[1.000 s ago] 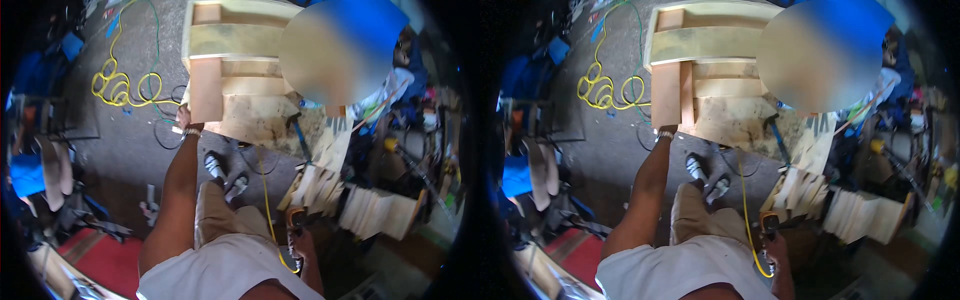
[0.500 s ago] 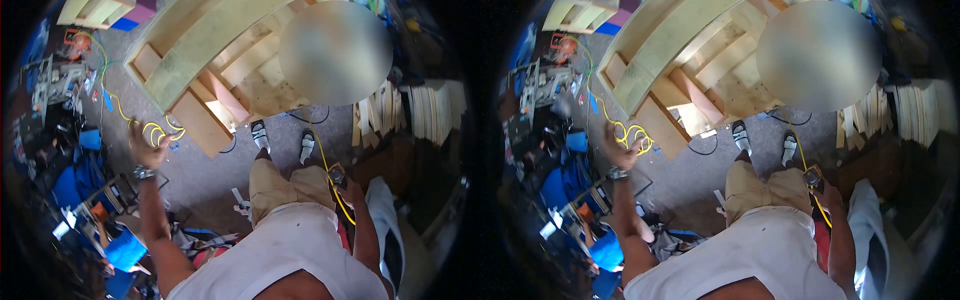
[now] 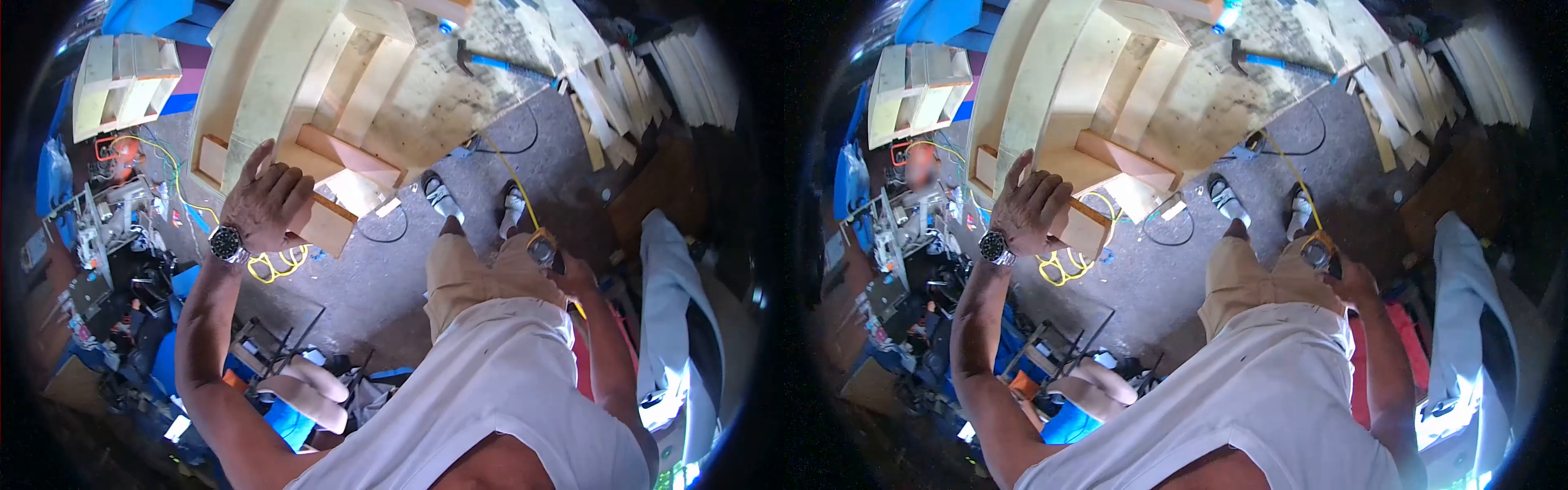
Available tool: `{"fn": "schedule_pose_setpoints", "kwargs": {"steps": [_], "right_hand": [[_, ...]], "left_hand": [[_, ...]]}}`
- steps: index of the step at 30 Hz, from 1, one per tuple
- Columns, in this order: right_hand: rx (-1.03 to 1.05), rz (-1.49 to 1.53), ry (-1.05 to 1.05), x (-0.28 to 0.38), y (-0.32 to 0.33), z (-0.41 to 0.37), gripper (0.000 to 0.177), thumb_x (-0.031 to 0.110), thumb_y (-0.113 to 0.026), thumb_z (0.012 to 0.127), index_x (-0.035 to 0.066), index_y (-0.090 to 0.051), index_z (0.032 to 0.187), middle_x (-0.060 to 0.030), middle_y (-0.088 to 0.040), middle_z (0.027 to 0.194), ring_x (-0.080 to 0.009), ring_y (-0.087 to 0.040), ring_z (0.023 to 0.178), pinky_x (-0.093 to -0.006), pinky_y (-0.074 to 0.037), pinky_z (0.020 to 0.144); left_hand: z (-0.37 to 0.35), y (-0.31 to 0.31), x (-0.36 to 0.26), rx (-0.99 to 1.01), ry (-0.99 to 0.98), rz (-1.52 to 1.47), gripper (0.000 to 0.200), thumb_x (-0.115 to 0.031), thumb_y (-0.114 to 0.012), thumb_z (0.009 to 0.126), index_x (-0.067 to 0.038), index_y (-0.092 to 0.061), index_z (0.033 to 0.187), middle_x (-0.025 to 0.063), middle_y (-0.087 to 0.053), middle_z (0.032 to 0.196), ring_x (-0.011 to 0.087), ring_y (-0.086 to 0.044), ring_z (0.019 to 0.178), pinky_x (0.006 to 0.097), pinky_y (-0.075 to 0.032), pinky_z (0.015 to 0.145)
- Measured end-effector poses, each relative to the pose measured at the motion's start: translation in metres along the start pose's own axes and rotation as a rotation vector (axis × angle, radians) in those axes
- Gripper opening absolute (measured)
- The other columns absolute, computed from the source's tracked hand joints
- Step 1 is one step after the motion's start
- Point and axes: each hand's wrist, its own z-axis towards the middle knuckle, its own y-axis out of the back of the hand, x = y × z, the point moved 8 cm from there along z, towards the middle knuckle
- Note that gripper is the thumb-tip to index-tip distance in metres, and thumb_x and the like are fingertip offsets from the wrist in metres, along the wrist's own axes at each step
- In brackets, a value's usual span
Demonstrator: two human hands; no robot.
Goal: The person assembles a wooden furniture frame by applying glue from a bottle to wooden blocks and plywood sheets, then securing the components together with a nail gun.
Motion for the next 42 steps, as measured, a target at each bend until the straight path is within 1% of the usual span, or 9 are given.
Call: {"fn": "schedule_pose_setpoints", "kwargs": {"steps": [4,7,20,24,27,30,31,38,42], "right_hand": [[-0.103,-0.035,0.090,-0.021,0.007,0.005,0.091,0.060,-0.069,0.076,0.004,-0.043,0.143,-0.0305,-0.066,0.104,-0.0441,-0.064,0.100,-0.0493,-0.050,0.088],[0.006,0.024,-0.017,-0.044,0.021,-0.003,0.079,0.053,-0.071,0.079,0.004,-0.048,0.137,-0.0269,-0.063,0.117,-0.0432,-0.060,0.110,-0.0483,-0.046,0.096],[-0.312,0.394,0.029,-0.170,0.061,-0.020,0.059,0.044,-0.071,0.082,0.009,-0.056,0.127,-0.0248,-0.067,0.105,-0.0420,-0.064,0.101,-0.0496,-0.051,0.085],[-0.515,0.404,0.023,-0.197,0.049,-0.020,0.053,0.038,-0.070,0.082,0.008,-0.059,0.125,-0.0220,-0.067,0.111,-0.0413,-0.064,0.102,-0.0488,-0.051,0.085],[-0.541,0.519,0.062,-0.209,0.028,-0.006,0.053,0.038,-0.072,0.082,0.007,-0.059,0.124,-0.0221,-0.067,0.108,-0.0409,-0.064,0.101,-0.0489,-0.051,0.084],[-0.442,0.560,-0.004,-0.190,0.030,-0.003,0.056,0.040,-0.073,0.081,0.007,-0.057,0.124,-0.0237,-0.067,0.104,-0.0406,-0.065,0.099,-0.0493,-0.051,0.083],[-0.470,0.546,-0.007,-0.182,0.032,-0.003,0.057,0.040,-0.074,0.081,0.007,-0.057,0.124,-0.0235,-0.068,0.102,-0.0405,-0.065,0.097,-0.0491,-0.052,0.081],[-0.602,0.611,-0.034,-0.112,0.010,-0.027,0.053,0.035,-0.076,0.081,0.004,-0.057,0.119,-0.0210,-0.069,0.091,-0.0414,-0.067,0.087,-0.0478,-0.053,0.070],[-0.491,0.734,-0.112,-0.078,-0.007,-0.036,0.049,0.030,-0.075,0.081,0.004,-0.059,0.121,-0.0214,-0.069,0.095,-0.0381,-0.068,0.092,-0.0439,-0.053,0.074]], "left_hand": [[0.036,0.010,-0.028,-0.044,0.110,0.010,0.082,-0.051,-0.080,0.053,-0.004,-0.056,0.116,0.0111,-0.062,0.103,0.0273,-0.062,0.102,0.0603,-0.022,0.112],[0.081,0.021,-0.046,-0.060,0.250,0.026,0.081,-0.055,-0.079,0.060,-0.005,-0.056,0.118,0.0124,-0.063,0.108,0.0282,-0.061,0.104,0.0564,-0.021,0.109],[0.246,0.062,-0.052,-0.085,0.727,0.018,0.073,-0.063,-0.067,0.078,-0.003,-0.055,0.118,0.0208,-0.068,0.103,0.0364,-0.062,0.103,0.0556,-0.031,0.097],[0.263,0.066,-0.055,-0.210,0.675,0.140,0.072,-0.060,-0.068,0.079,-0.001,-0.055,0.119,0.0218,-0.065,0.110,0.0398,-0.060,0.107,0.0560,-0.036,0.094],[0.259,0.085,-0.124,-0.480,0.434,0.255,0.071,-0.053,-0.073,0.078,-0.001,-0.055,0.124,0.0199,-0.064,0.113,0.0388,-0.059,0.109,0.0541,-0.038,0.096],[0.257,-0.016,-0.206,-0.022,0.103,-0.277,0.069,-0.036,-0.077,0.077,0.001,-0.052,0.129,0.0216,-0.054,0.131,0.0407,-0.053,0.119,0.0487,-0.041,0.103],[0.263,-0.041,-0.217,-0.005,0.087,-0.146,0.075,-0.041,-0.078,0.075,0.001,-0.050,0.131,0.0225,-0.055,0.129,0.0409,-0.054,0.117,0.0471,-0.043,0.101],[0.349,-0.225,-0.065,0.283,0.826,-0.073,0.102,-0.058,-0.066,0.080,0.008,-0.025,0.146,0.0298,-0.038,0.146,0.0475,-0.040,0.133,0.0553,-0.036,0.108],[0.349,-0.295,-0.026,0.560,0.978,-0.200,0.104,-0.066,-0.056,0.084,0.007,-0.021,0.148,0.0298,-0.031,0.151,0.0478,-0.038,0.135,0.0598,-0.036,0.106]]}}
